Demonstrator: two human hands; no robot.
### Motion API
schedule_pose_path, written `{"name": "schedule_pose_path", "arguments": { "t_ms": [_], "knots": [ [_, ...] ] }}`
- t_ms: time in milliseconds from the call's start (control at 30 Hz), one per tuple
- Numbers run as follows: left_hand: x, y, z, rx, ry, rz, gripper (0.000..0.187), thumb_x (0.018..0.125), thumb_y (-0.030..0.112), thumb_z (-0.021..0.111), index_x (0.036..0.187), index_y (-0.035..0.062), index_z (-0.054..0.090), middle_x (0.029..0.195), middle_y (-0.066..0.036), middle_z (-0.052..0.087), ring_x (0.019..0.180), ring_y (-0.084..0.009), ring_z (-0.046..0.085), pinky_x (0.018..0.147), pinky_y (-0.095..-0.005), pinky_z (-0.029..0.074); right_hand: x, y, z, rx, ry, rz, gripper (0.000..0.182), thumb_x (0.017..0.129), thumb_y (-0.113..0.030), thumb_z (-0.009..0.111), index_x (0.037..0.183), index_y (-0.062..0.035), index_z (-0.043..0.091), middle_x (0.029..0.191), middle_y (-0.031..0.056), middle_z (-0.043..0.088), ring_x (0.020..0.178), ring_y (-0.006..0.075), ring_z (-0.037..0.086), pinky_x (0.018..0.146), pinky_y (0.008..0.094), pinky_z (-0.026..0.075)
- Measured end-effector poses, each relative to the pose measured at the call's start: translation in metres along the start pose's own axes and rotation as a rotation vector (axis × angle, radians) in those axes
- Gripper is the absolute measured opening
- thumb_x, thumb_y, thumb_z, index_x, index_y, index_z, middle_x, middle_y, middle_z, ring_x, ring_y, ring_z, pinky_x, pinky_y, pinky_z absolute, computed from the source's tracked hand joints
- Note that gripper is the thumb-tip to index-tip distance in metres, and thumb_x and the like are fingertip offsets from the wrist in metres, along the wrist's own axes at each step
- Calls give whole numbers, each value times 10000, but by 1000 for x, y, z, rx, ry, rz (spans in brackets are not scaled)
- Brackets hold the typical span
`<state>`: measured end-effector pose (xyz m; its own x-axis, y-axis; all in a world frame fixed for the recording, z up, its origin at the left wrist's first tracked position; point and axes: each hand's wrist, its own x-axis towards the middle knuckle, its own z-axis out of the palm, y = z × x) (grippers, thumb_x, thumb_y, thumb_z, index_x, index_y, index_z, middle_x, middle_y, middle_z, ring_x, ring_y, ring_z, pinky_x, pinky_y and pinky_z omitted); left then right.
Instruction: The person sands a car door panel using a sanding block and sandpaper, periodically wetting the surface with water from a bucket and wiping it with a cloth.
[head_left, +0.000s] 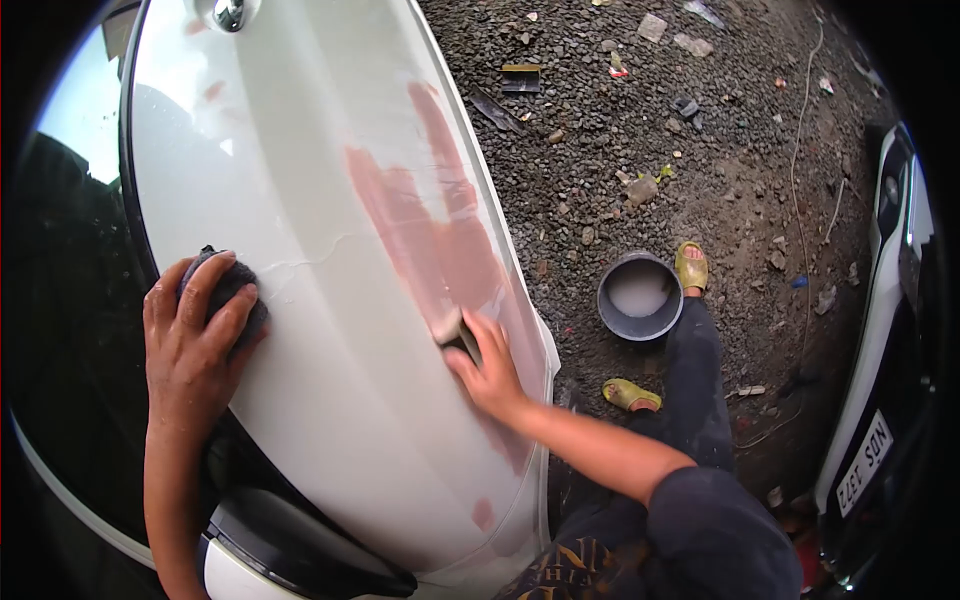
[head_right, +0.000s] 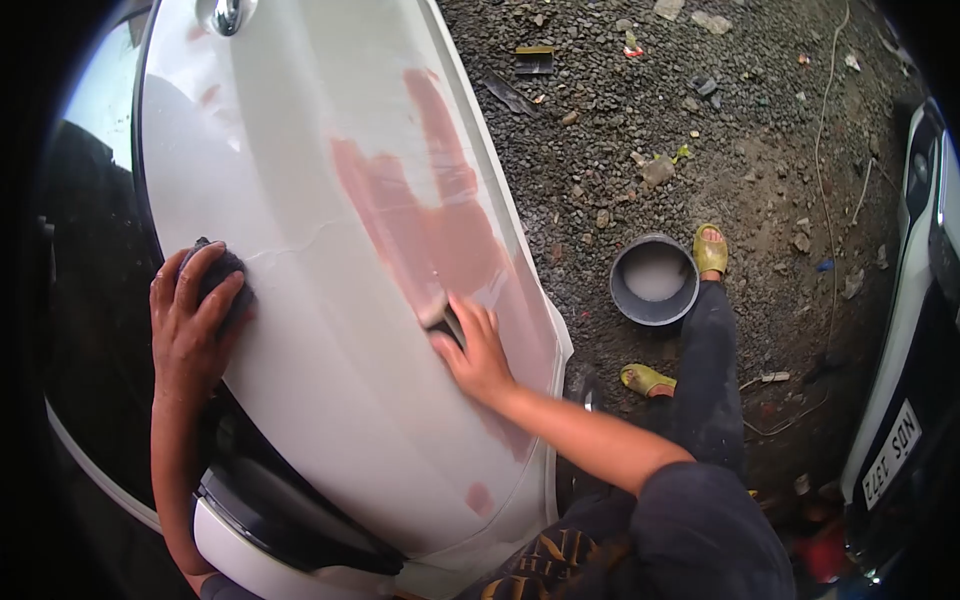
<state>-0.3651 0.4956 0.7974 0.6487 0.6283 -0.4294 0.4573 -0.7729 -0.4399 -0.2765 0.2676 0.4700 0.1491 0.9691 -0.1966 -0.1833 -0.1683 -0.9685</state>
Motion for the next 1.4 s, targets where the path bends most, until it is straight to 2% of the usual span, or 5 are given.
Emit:
{"name": "schedule_pose_path", "arguments": {
  "t_ms": [300,533,767,1067,1400],
  "knots": [
    [2,-1,-8,-94,93,11,297,768,155,796,1044,133,689,1376,-59,587,1329,-316,504,1091,-499,412,308,-78,26,-125,232,-190,567,927,-284,706,1344,66,547,1322,269,569,1223,454,512,1097,500,395],
    [2,-13,-14,-189,95,38,327,764,226,833,1043,122,696,1410,-71,556,1429,-324,425,1179,-519,362,162,-62,-62,356,106,336,412,1024,-334,649,1252,6,598,1064,63,671,940,126,614,828,295,522],
    [23,-6,-13,-230,-23,134,305,789,244,819,1044,140,688,1445,-77,530,1470,-318,376,1253,-518,272,52,-61,-150,207,-283,731,631,1008,-339,683,1455,52,471,1144,123,700,944,138,663,820,306,539],
    [180,1,47,-160,-355,129,166,892,193,643,974,139,776,1362,-52,622,1439,-258,416,1216,-477,305,186,-24,-268,-122,-541,636,674,989,-345,704,1470,66,473,1372,214,599,1214,233,604,1058,339,460],
    [220,61,92,-323,-100,-489,96,817,179,634,840,157,724,1029,-1,634,1179,-206,545,1046,-408,416,320,-61,-353,-268,-536,724,660,1008,-320,687,1493,53,440,1318,141,623,1172,196,596,1018,314,463]
  ]
}}
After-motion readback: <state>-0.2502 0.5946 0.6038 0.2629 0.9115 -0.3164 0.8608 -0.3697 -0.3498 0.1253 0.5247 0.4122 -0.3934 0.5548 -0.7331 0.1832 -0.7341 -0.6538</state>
